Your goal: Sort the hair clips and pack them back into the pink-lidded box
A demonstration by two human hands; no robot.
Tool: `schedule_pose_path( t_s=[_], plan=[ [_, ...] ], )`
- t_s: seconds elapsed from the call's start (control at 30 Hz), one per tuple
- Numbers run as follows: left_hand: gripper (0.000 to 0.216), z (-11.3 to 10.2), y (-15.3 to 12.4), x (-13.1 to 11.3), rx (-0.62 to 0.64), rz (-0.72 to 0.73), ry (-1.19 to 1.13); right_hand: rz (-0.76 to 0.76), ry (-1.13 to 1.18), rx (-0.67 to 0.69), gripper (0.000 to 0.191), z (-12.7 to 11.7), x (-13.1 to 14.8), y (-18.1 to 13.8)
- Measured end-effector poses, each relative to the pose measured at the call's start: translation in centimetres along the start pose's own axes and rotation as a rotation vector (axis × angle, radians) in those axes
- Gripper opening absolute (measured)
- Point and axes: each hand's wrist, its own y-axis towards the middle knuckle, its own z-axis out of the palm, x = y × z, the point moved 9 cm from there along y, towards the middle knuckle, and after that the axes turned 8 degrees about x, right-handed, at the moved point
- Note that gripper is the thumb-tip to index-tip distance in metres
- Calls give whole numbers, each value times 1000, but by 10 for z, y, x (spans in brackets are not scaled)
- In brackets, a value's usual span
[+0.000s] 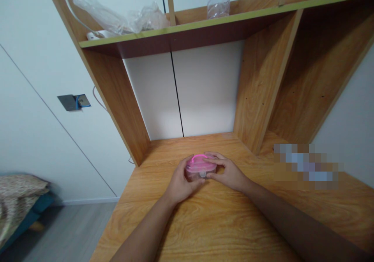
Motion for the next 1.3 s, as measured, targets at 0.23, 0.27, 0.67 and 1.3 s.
schedule_pose_path(
  t_s=[0.23,0.27,0.67,1.3],
  plan=[
    [67,-1,0,-2,-15,9,14,-22,-18,4,55,3,7,-1],
    [67,-1,1,-2,-12,2,6,-29,-15,-1,55,3,8,-1],
    [62,-3,1,-3,-67,-5,108,-36,-63,-25,50,12,9,0],
    [50,-4,0,-18,-54,17,348,-35,-115,-17,43,17,11,-1]
  ],
)
